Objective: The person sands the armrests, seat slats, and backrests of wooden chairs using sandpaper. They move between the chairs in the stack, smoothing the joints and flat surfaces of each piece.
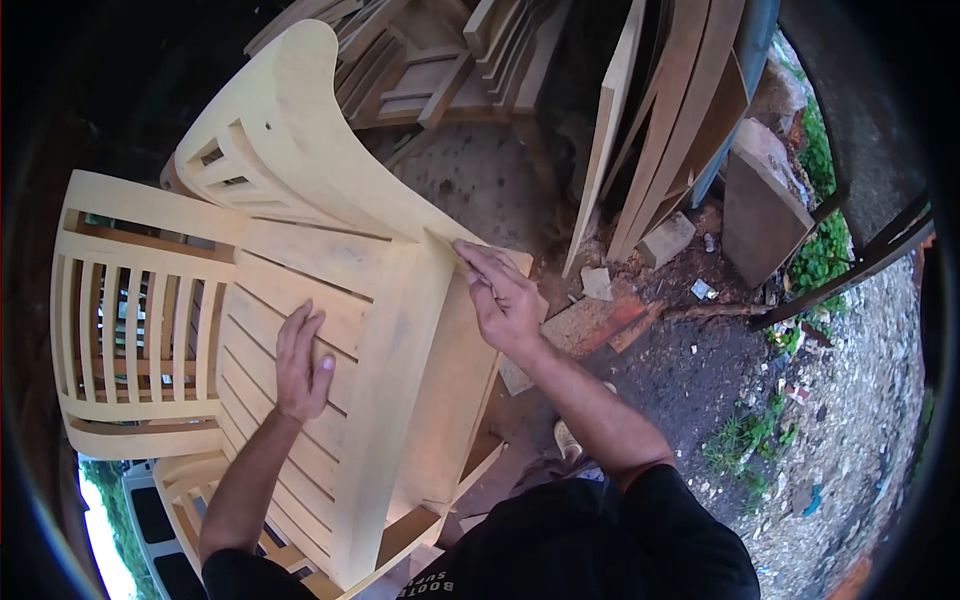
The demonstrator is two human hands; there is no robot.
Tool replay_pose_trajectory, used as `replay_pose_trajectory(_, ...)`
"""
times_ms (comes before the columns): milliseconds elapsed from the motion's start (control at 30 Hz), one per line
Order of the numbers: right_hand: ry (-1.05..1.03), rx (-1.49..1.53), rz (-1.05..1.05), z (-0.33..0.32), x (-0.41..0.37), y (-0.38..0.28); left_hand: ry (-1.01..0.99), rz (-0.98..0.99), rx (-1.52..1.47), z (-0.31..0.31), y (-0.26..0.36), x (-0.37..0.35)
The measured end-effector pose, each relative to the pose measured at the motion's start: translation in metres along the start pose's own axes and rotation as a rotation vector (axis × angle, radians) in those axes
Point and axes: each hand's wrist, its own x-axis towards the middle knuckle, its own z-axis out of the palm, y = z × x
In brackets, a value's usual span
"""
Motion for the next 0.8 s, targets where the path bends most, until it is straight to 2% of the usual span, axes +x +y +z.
replay_pose_trajectory(267, -0.044, -0.089, -0.088, 0.027, -0.018, -0.001, -0.002, 0.012, -0.002, 0.001, -0.001, 0.004)
replay_pose_trajectory(467, -0.084, -0.073, -0.125, 0.009, -0.025, 0.013, -0.004, 0.008, -0.001, 0.0, 0.0, 0.004)
replay_pose_trajectory(567, -0.009, -0.044, 0.01, -0.01, -0.029, 0.017, -0.014, 0.011, -0.002, 0.0, -0.001, 0.003)
replay_pose_trajectory(667, 0.041, -0.026, 0.435, -0.01, -0.035, 0.021, -0.016, 0.002, -0.001, 0.0, -0.002, 0.002)
replay_pose_trajectory(767, 0.047, -0.022, 0.452, 0.002, -0.03, 0.022, -0.003, 0.017, -0.011, 0.0, -0.002, 0.003)
replay_pose_trajectory(800, 0.053, -0.026, 0.382, 0.006, -0.025, 0.015, -0.003, 0.017, -0.009, 0.0, -0.002, 0.004)
